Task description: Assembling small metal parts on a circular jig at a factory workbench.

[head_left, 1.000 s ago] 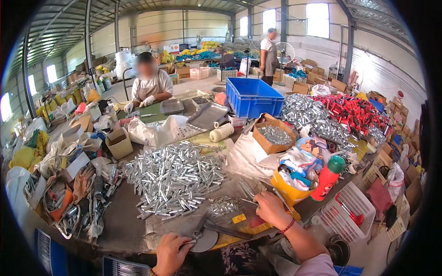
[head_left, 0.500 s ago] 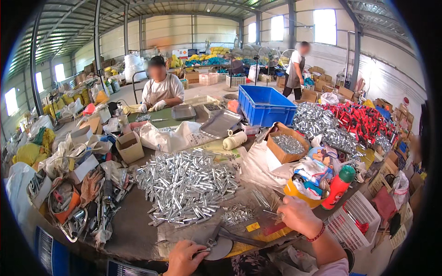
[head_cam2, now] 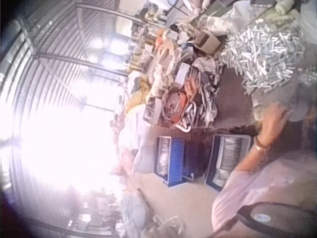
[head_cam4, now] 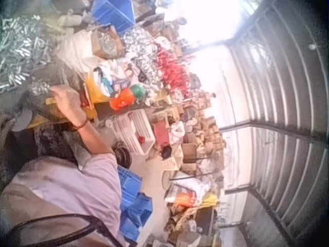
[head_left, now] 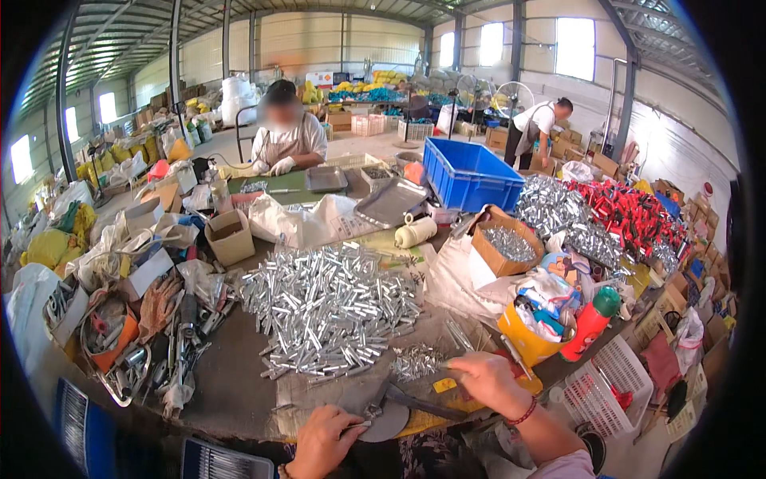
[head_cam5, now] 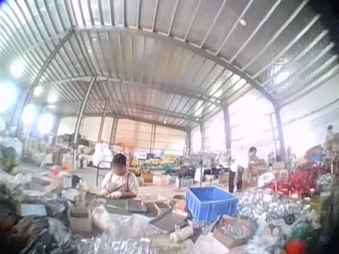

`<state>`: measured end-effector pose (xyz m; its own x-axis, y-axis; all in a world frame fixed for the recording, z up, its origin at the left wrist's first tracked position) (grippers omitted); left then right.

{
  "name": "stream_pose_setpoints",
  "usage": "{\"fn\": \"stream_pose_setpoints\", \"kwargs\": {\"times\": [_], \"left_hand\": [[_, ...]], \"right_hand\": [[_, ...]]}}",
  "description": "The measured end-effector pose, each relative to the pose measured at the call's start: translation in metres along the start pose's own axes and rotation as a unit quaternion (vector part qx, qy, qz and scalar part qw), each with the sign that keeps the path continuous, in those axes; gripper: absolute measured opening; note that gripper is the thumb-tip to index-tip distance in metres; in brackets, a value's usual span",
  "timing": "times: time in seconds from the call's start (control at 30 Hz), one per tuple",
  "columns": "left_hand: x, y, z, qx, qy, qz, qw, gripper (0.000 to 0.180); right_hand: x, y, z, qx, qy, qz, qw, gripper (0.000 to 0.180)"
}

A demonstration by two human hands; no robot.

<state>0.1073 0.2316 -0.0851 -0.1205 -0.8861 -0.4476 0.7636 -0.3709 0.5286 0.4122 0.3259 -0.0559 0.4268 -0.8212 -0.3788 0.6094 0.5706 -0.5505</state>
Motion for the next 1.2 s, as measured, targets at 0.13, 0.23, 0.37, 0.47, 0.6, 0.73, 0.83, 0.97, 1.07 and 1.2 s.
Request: {"fn": "stream_pose_setpoints", "kwargs": {"times": [0.13, 0.23, 0.37, 0.47, 0.6, 0.73, 0.83, 0.97, 1.07, 1.2], "left_hand": [[0.007, 0.002, -0.002, 0.002, 0.002, 0.001, 1.000, 0.016], [0.015, -0.003, -0.002, -0.021, -0.040, 0.030, 0.999, 0.015], [0.011, 0.001, 0.002, -0.035, -0.023, 0.041, 0.998, 0.012], [0.006, -0.010, -0.008, -0.056, -0.017, 0.003, 0.998, 0.012], [0.000, -0.004, -0.007, -0.060, -0.015, 0.049, 0.997, 0.015], [0.003, -0.007, -0.009, -0.059, -0.003, 0.061, 0.996, 0.019], [0.007, -0.003, -0.008, -0.068, -0.002, 0.062, 0.996, 0.020], [0.011, -0.005, -0.006, -0.066, -0.002, 0.047, 0.997, 0.020], [0.011, -0.006, -0.007, -0.077, -0.007, 0.051, 0.996, 0.020], [0.009, -0.008, -0.010, -0.068, 0.004, 0.048, 0.997, 0.021]], "right_hand": [[0.007, -0.062, -0.041, -0.016, -0.096, 0.118, 0.988, 0.033], [0.019, -0.077, -0.070, -0.070, -0.099, 0.140, 0.983, 0.024], [0.024, -0.072, -0.077, -0.070, -0.098, 0.086, 0.989, 0.007], [0.018, -0.064, -0.073, -0.037, -0.078, 0.084, 0.993, 0.008], [0.008, -0.070, -0.075, -0.047, -0.035, 0.109, 0.992, 0.009], [0.003, -0.073, -0.080, -0.029, -0.033, 0.124, 0.991, 0.007], [0.007, -0.075, -0.085, -0.022, -0.045, 0.134, 0.990, 0.007], [0.012, -0.074, -0.092, -0.041, -0.050, 0.150, 0.987, 0.010], [0.011, -0.073, -0.092, -0.044, -0.053, 0.152, 0.986, 0.010], [0.009, -0.073, -0.092, -0.042, -0.052, 0.165, 0.984, 0.011]]}}
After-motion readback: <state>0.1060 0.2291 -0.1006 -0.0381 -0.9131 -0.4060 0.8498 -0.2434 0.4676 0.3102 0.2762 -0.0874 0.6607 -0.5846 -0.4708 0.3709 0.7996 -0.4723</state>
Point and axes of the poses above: each hand's wrist, its own x-axis away from the middle knuckle, its own z-axis out of the back of the hand, y = z × x, the point moved 3 cm from there along -x, towards the middle knuckle, and after that the axes turned 11 degrees about -x, right-handed, at the moved point
